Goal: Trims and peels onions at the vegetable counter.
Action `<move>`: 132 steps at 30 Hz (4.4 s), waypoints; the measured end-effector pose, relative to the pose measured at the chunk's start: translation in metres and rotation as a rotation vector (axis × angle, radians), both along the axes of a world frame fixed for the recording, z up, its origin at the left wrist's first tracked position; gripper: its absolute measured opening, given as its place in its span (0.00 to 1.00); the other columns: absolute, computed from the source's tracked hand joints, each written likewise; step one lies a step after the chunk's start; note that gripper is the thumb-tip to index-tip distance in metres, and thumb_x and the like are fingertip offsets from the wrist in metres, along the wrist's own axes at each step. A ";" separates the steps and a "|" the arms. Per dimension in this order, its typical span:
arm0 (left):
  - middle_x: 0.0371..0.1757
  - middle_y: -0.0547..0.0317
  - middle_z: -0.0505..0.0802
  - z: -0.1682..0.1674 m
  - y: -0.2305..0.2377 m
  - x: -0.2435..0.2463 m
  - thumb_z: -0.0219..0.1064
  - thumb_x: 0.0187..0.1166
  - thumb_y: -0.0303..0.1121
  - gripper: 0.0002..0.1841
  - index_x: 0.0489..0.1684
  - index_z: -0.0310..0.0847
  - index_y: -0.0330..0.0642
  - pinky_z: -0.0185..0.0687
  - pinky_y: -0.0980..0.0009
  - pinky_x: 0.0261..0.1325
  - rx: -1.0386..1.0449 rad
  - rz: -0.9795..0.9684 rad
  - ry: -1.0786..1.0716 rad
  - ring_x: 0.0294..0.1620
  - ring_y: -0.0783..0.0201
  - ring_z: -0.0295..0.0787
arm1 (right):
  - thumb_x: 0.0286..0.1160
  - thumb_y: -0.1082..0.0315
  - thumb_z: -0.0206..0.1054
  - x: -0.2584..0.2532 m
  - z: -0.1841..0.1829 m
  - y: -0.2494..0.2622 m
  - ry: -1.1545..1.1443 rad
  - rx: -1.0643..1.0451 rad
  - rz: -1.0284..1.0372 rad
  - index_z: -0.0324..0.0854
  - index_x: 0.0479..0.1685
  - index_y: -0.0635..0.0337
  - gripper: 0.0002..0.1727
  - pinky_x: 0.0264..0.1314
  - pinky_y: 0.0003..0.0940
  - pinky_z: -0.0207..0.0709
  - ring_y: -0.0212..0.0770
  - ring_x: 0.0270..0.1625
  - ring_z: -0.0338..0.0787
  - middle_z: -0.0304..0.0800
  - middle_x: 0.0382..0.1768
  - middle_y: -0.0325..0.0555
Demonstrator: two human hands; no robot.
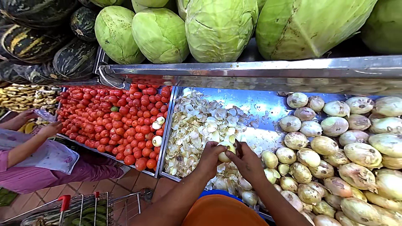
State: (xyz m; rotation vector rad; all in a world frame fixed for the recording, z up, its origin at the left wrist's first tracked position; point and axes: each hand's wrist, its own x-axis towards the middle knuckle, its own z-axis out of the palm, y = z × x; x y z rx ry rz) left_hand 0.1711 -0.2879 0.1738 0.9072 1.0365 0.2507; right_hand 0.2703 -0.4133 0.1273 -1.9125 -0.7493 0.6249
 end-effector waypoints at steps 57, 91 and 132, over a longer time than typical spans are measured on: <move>0.59 0.38 0.89 0.021 -0.002 -0.027 0.45 0.92 0.51 0.26 0.69 0.75 0.39 0.87 0.51 0.56 -0.243 0.045 -0.216 0.57 0.46 0.90 | 0.58 0.31 0.79 0.003 0.032 -0.009 0.184 0.096 0.158 0.83 0.42 0.50 0.32 0.34 0.37 0.78 0.34 0.27 0.80 0.81 0.24 0.34; 0.63 0.49 0.88 0.025 -0.009 -0.018 0.86 0.50 0.29 0.53 0.84 0.57 0.43 0.89 0.58 0.65 0.389 -0.708 0.095 0.61 0.59 0.89 | 0.65 0.32 0.75 0.029 0.063 -0.024 0.402 -0.140 0.249 0.72 0.77 0.50 0.44 0.41 0.46 0.85 0.42 0.37 0.90 0.93 0.44 0.45; 0.88 0.36 0.66 -0.191 -0.071 -0.002 0.67 0.82 0.46 0.36 0.88 0.63 0.39 0.66 0.40 0.83 0.856 -1.573 0.327 0.86 0.36 0.66 | 0.87 0.29 0.35 -0.155 0.116 -0.320 0.616 -0.018 -1.473 0.79 0.53 0.48 0.37 0.05 0.22 0.58 0.26 0.05 0.61 0.89 0.23 0.43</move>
